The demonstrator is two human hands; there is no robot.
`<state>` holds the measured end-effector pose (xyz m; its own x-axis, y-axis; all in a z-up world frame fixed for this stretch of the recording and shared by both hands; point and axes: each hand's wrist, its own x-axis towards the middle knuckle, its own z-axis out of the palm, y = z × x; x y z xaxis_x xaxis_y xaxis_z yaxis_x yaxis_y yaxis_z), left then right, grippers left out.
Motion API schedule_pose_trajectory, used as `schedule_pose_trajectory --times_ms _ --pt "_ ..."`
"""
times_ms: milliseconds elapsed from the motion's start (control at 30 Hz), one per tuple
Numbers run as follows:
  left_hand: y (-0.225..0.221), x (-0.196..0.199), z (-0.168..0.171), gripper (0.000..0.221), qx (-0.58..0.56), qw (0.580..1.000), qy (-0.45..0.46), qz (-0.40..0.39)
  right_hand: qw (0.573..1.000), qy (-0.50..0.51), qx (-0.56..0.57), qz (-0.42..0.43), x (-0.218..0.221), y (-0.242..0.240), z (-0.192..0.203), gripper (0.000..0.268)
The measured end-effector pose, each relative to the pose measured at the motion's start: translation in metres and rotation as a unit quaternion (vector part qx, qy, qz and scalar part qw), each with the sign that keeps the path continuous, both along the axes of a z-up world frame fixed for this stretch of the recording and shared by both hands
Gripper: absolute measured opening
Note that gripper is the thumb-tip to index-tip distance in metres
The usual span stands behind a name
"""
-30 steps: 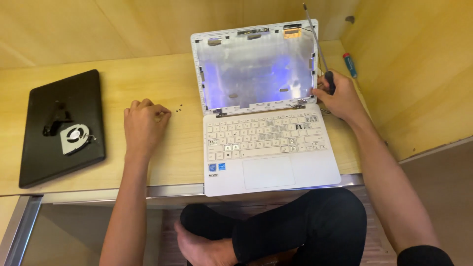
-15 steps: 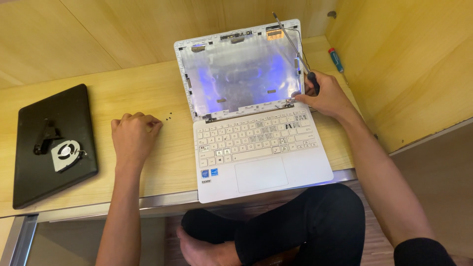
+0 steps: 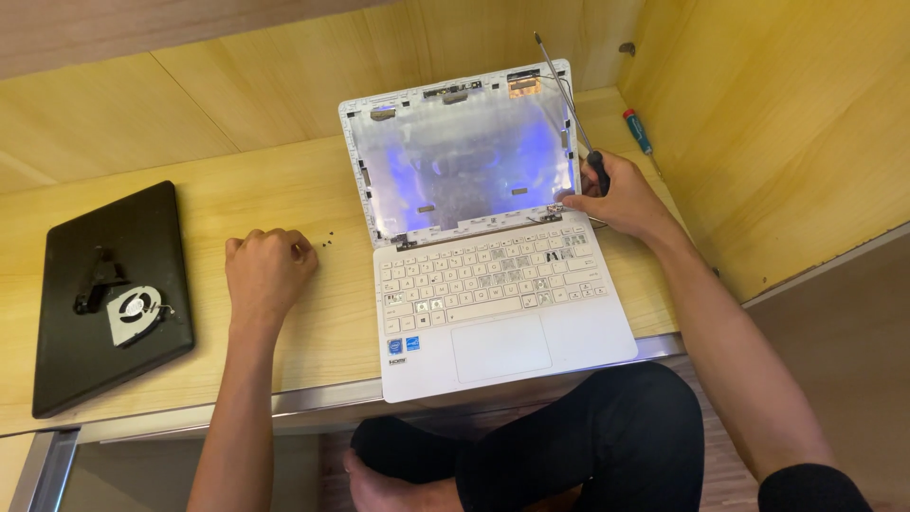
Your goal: Disassembling a laptop by removing screws with a screwdriver and prying the screen bezel.
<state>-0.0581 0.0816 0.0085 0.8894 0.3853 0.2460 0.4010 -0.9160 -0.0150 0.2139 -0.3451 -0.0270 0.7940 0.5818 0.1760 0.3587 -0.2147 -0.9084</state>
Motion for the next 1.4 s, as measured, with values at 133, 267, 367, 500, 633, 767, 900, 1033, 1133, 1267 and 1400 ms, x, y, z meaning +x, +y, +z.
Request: schedule_pose_trajectory --times_ms 133,267,367,500,633,767,900,1033,1133,1267,1400 --pt "-0.024 -0.001 0.025 0.004 -0.013 0.999 -0.014 0.025 1.000 0.008 0.000 0.001 0.003 -0.002 -0.001 0.044" --pt "-0.089 0.030 0.048 0.012 -0.152 0.973 -0.145 -0.098 1.000 0.015 -0.003 -0.006 0.002 -0.001 -0.001 0.044" --pt "-0.162 0.075 0.043 0.014 -0.260 0.935 -0.132 -0.202 1.000 0.021 0.002 -0.005 0.002 0.000 -0.002 0.042" --pt "-0.219 0.146 0.012 0.015 -0.241 0.929 -0.045 -0.276 0.999 0.026 0.021 0.002 0.006 0.000 -0.005 0.038" --pt "-0.234 0.179 0.001 0.011 -0.267 0.929 0.001 -0.256 0.999 0.012 0.029 0.013 0.005 0.001 -0.001 0.038" --pt "-0.240 0.181 0.002 0.006 -0.259 0.935 0.003 -0.242 0.998 0.019 0.045 0.025 0.006 0.002 -0.004 0.037" --pt "-0.242 0.181 -0.003 0.006 -0.203 0.942 -0.001 -0.266 0.999 0.012 0.043 0.023 0.005 0.001 -0.004 0.035" --pt "-0.252 0.175 0.014 0.009 -0.216 0.944 -0.006 -0.251 0.999 -0.001 0.037 0.020 0.006 0.001 -0.003 0.032" --pt "-0.254 0.177 0.017 0.010 -0.221 0.950 -0.022 -0.220 0.999 -0.018 0.029 0.024 0.008 0.002 -0.004 0.031" --pt "-0.258 0.188 0.012 0.007 -0.171 0.969 0.005 -0.177 0.999 -0.020 0.031 0.015 0.013 0.002 -0.012 0.029" --pt "-0.273 0.186 0.026 0.009 -0.144 0.978 0.029 -0.147 0.998 -0.047 0.036 0.000 0.014 0.003 -0.023 0.024"
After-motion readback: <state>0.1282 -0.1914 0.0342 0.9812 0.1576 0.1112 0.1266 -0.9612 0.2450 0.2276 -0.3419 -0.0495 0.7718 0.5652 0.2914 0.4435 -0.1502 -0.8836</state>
